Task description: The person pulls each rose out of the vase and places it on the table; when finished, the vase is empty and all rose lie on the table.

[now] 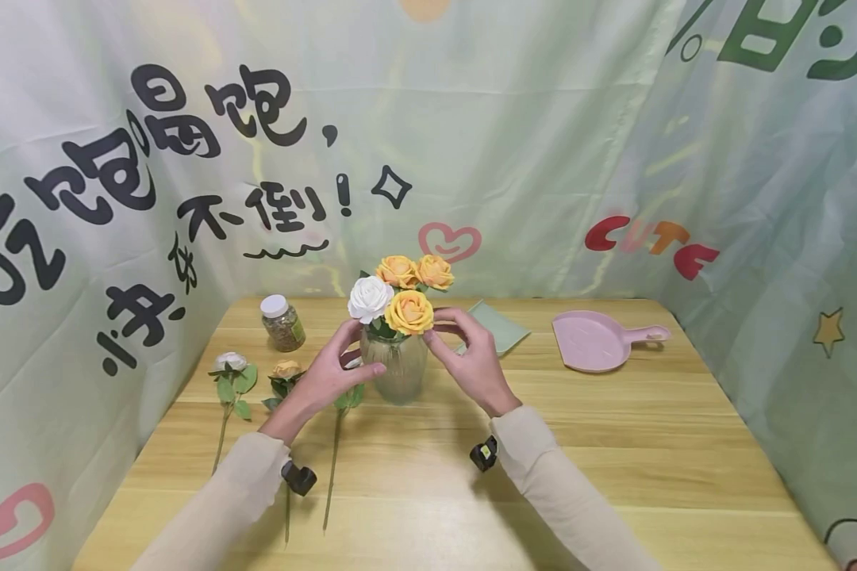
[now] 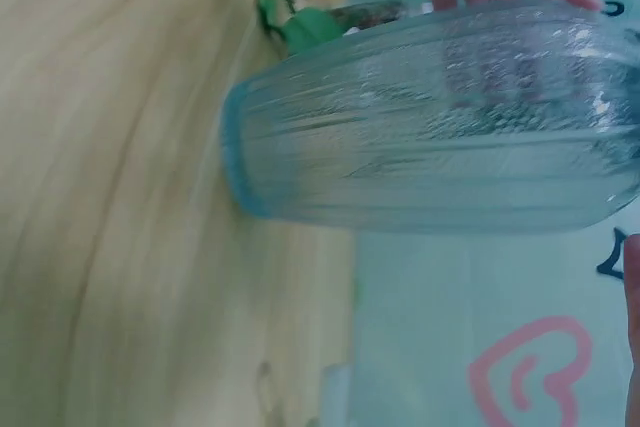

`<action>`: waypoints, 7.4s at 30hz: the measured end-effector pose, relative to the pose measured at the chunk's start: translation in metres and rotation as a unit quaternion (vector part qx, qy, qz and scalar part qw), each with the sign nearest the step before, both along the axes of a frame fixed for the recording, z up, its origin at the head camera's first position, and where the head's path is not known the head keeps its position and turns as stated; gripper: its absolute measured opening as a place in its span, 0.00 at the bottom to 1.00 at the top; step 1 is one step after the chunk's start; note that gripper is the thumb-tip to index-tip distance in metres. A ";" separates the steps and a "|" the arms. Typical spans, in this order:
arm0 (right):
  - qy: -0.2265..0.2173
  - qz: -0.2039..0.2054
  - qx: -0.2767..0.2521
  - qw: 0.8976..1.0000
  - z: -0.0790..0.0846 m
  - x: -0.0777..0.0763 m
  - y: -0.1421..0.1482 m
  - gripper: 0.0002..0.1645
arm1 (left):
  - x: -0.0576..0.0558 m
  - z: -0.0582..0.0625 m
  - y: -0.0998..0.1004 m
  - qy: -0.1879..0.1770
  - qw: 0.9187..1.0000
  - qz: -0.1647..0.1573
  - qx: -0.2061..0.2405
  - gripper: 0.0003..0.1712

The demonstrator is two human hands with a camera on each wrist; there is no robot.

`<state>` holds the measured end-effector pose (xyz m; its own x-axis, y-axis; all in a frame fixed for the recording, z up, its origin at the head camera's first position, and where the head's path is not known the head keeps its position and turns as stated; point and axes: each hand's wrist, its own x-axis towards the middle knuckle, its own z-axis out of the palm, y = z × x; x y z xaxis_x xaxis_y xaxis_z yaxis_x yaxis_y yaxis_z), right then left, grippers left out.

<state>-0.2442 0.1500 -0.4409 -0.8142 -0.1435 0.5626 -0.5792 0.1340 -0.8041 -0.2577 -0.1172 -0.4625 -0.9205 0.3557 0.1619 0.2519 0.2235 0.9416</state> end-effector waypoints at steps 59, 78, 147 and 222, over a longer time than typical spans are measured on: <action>0.128 -0.081 -0.182 0.972 0.081 0.003 -0.009 0.34 | 0.003 -0.001 0.000 -0.015 1.000 0.014 -0.004 0.53; 0.080 -0.135 -0.248 0.956 0.092 0.022 0.091 0.26 | 0.006 0.001 0.000 -0.013 1.000 0.011 -0.002 0.51; -0.343 -0.119 0.122 0.924 -0.058 0.055 0.090 0.29 | 0.001 -0.004 -0.004 -0.025 1.000 -0.003 0.008 0.52; -0.144 -0.077 0.017 0.986 0.056 0.041 0.199 0.18 | 0.004 -0.003 -0.005 -0.004 1.000 0.004 0.012 0.50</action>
<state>-0.2037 0.3488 -0.3848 -0.9534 -0.0208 0.3009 -0.2974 0.2317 -0.9262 -0.2538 -0.1221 -0.4654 -0.9250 0.3436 0.1621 0.2416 0.2027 0.9490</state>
